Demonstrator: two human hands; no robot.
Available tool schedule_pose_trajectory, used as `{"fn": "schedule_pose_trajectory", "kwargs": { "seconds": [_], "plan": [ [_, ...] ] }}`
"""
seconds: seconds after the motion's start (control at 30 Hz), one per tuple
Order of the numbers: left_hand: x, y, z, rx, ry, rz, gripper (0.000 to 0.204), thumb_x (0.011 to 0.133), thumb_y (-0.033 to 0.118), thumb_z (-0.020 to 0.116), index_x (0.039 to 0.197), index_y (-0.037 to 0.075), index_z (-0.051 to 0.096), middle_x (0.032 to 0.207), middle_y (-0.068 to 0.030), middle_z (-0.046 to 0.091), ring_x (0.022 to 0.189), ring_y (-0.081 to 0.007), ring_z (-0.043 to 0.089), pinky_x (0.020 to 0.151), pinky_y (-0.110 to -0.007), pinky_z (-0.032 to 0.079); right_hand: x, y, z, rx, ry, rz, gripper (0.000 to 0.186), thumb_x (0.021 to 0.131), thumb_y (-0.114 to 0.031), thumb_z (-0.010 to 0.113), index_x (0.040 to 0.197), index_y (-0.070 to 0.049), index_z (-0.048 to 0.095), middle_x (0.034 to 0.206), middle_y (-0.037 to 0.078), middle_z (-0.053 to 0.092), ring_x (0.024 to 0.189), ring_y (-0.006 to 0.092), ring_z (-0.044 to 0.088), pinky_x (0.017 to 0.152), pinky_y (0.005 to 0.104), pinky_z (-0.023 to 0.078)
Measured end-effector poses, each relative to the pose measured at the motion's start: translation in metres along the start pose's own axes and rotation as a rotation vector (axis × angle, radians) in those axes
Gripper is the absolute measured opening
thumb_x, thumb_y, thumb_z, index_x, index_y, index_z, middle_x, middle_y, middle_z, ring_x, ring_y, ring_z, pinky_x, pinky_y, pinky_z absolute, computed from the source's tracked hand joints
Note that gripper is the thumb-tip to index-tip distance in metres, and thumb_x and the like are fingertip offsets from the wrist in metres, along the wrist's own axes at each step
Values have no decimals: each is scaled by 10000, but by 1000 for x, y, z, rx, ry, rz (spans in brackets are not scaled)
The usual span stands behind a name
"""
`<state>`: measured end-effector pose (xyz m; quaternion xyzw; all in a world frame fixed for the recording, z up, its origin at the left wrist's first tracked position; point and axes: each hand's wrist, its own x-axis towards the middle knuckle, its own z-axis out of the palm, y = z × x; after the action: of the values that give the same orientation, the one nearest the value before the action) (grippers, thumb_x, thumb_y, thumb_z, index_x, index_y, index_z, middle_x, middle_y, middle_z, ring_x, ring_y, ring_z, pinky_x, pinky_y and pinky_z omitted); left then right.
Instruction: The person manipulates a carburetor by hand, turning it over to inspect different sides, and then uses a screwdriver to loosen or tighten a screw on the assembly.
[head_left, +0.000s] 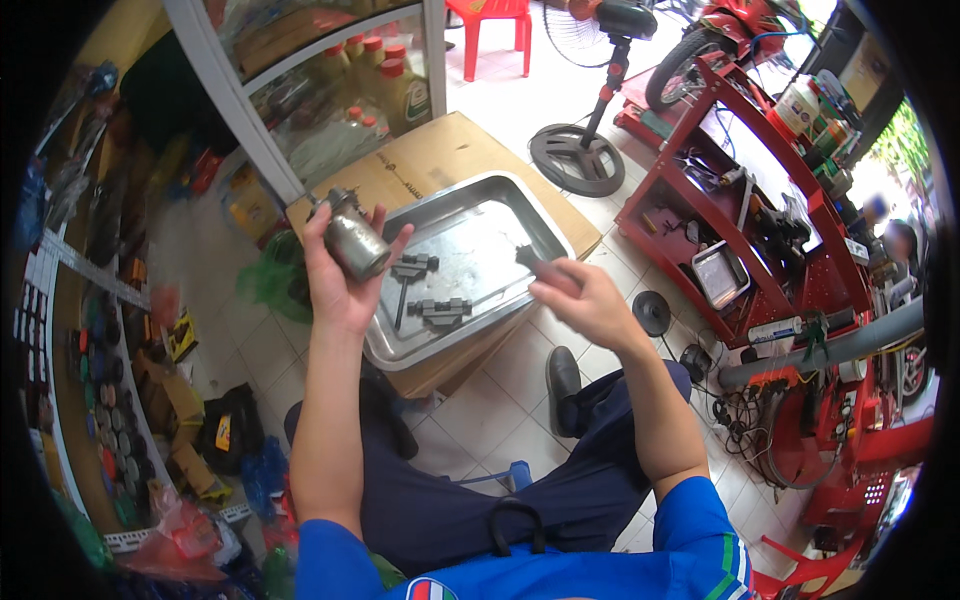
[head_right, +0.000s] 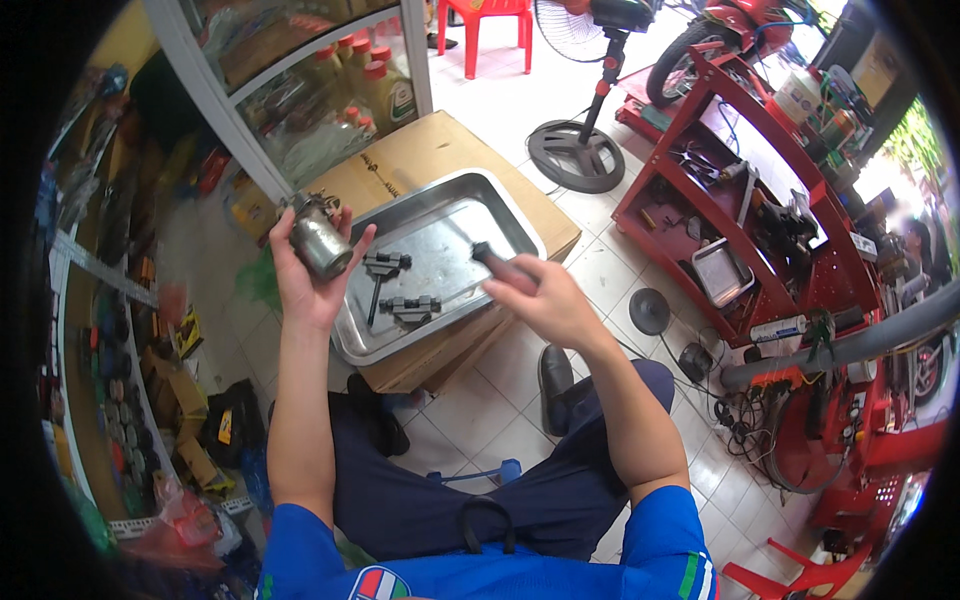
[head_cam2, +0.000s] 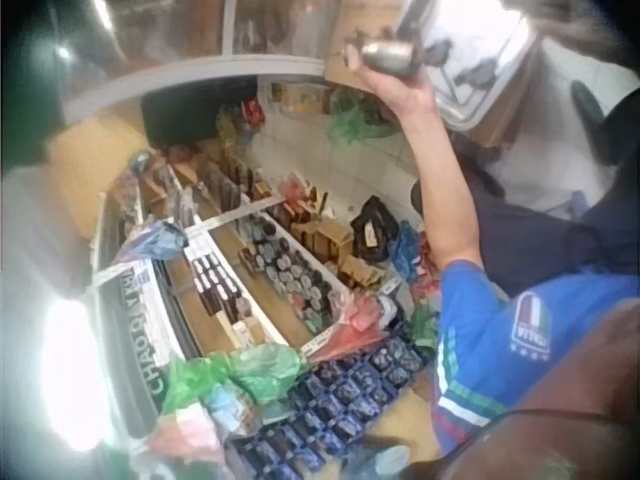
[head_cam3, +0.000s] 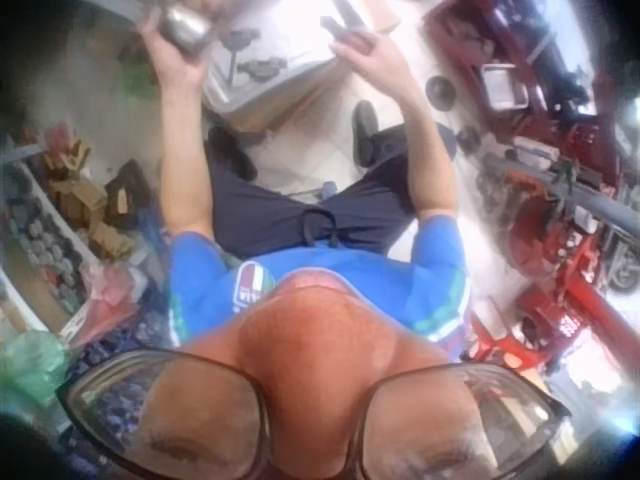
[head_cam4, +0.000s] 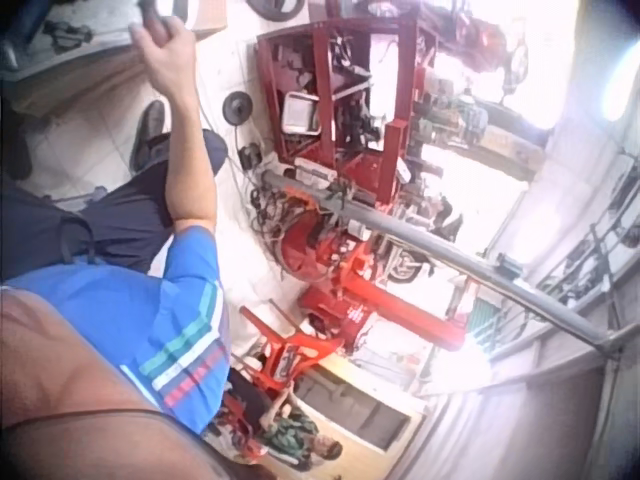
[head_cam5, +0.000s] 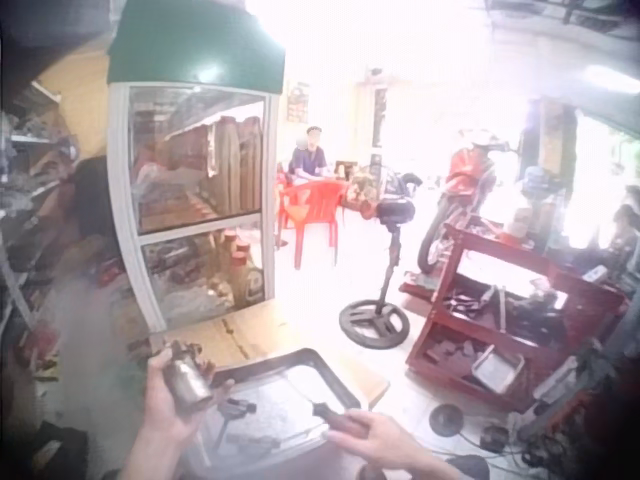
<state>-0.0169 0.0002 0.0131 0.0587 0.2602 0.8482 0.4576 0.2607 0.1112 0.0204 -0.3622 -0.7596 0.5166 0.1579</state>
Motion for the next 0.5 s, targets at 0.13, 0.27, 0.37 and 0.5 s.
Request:
{"fn": "schedule_pose_trajectory", "kwargs": {
  "seconds": [0.13, 0.27, 0.37, 0.5],
  "plan": [
    [2, -3, -2, -1, -9, -39, 412, 886, 388, 690, 1068, 36, 579, 1004, -102, 625, 1124, -252, 600, 1043, -581, 460, 4, 7, -5, -207, 217, -16, 472, 873, -410, 724, 1020, 36, 675, 786, 136, 640, 743, 211, 601, 717, 343, 479],
    [1, -4, -2, -31, -60, -99, 418, 884, 384, 694, 1067, 27, 577, 1017, -109, 616, 1165, -256, 582, 1048, -574, 459, 6, 6, -4, -358, 301, -71, 459, 851, -384, 738, 1002, 48, 696, 871, 178, 632, 786, 288, 623, 745, 375, 489],
    [-1, -6, 1, -39, -107, -134, 437, 881, 381, 698, 1081, 14, 573, 1037, -118, 618, 1189, -259, 571, 1053, -572, 455, 11, 20, 0, -416, 318, -118, 427, 841, -359, 746, 992, 40, 713, 924, 183, 613, 831, 321, 633, 767, 393, 497],
    [-2, -9, 2, -7, -145, -150, 457, 876, 388, 702, 1097, 9, 573, 1047, -118, 619, 1202, -258, 566, 1059, -572, 448, 14, 19, 7, -444, 275, -78, 386, 839, -333, 751, 992, 20, 727, 941, 180, 601, 852, 330, 639, 780, 404, 503]
  ]
}}
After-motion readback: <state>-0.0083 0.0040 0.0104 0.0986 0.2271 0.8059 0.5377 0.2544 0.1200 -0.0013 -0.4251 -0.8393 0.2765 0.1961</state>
